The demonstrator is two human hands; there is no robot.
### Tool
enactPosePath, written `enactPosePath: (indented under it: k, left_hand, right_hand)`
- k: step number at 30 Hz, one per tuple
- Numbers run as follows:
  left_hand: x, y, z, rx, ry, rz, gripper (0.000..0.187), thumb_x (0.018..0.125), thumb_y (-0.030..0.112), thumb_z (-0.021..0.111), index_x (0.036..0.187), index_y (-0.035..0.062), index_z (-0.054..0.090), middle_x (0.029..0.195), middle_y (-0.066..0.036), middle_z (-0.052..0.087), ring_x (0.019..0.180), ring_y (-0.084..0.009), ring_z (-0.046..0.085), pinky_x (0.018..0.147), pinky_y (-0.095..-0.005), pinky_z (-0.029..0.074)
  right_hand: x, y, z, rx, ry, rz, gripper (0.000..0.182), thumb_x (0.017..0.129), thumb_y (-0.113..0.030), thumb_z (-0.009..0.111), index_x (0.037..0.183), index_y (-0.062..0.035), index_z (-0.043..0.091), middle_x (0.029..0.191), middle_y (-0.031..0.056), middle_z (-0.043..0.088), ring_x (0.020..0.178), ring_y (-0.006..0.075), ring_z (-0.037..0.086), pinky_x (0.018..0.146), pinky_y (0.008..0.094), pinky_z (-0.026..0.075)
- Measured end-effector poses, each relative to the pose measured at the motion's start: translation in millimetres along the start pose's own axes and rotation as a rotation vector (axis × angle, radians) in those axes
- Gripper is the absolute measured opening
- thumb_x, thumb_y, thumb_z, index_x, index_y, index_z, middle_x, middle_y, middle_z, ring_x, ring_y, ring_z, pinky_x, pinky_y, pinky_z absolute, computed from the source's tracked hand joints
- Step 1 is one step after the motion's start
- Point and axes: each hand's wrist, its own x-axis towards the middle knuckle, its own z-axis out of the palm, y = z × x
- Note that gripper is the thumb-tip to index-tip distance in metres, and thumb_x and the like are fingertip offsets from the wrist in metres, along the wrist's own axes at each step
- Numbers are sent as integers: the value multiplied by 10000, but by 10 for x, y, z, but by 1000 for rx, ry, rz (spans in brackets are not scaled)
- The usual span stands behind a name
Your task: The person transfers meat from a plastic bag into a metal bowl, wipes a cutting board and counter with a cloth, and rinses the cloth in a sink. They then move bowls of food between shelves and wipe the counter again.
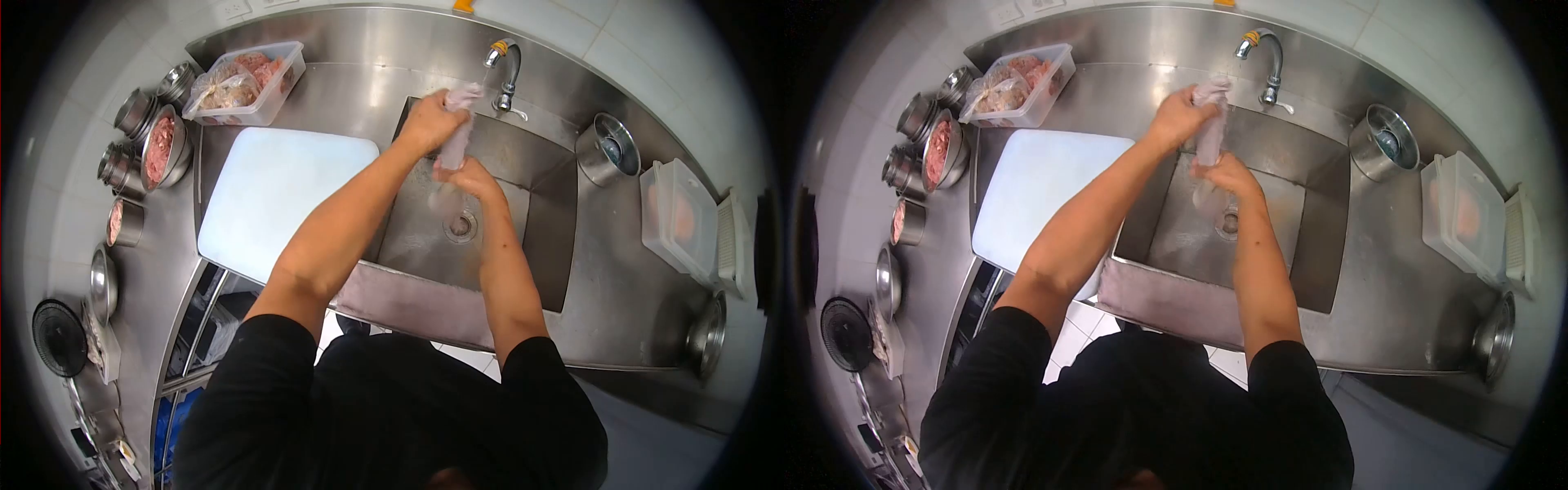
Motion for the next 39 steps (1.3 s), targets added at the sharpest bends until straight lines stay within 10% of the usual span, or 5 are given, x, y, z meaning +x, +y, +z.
enactPosePath:
  k: [7, 11, 20, 25, 39]
  left_hand:
    - [-108, -407, -17, -699, 362, -11, 585, 791, 103, 620, 1345, 24, 449, 1182, -225, 572, 1127, -309, 560, 909, -367, 484]
    - [111, -1068, 199, 43, 123, 1, 674, 846, 300, 627, 1422, 49, 382, 1175, -266, 568, 1196, -308, 508, 989, -403, 430]
    - [-883, -823, 953, -1061, -458, -433, 1061, 761, 899, 121, 1411, 119, 433, 1401, -157, 463, 1285, -365, 404, 1016, -616, 311]
    - [-1010, -832, 644, -1422, -404, -249, 721, 863, 720, 418, 1293, 150, 522, 1211, -121, 582, 1116, -294, 555, 878, -519, 476]
    - [-437, -410, 784, -541, -1202, -267, 304, 806, 183, 718, 1051, 37, 609, 892, -93, 676, 755, -209, 658, 614, -309, 522]
  right_hand:
    - [-377, -88, -203, -213, 8, 256, 605, 706, -190, 754, 1237, -32, 512, 1028, 109, 630, 859, 220, 627, 652, 330, 524]
    - [-697, -340, -317, -199, 148, 32, 620, 729, -195, 770, 1286, -124, 505, 983, 77, 613, 818, 183, 608, 596, 305, 507]
    - [-489, -290, -214, -249, 857, -359, 469, 795, -205, 753, 1171, 16, 582, 1194, 170, 597, 1101, 267, 568, 969, 365, 431]
    - [-804, -122, 6, -169, 76, -451, 535, 859, -164, 691, 1318, 15, 480, 1369, 200, 483, 1232, 347, 488, 1068, 436, 350]
    - [-1154, -1370, -227, -1201, -157, -785, 698, 648, -15, 711, 1311, -49, 496, 1377, 178, 464, 1261, 391, 454, 1003, 456, 417]
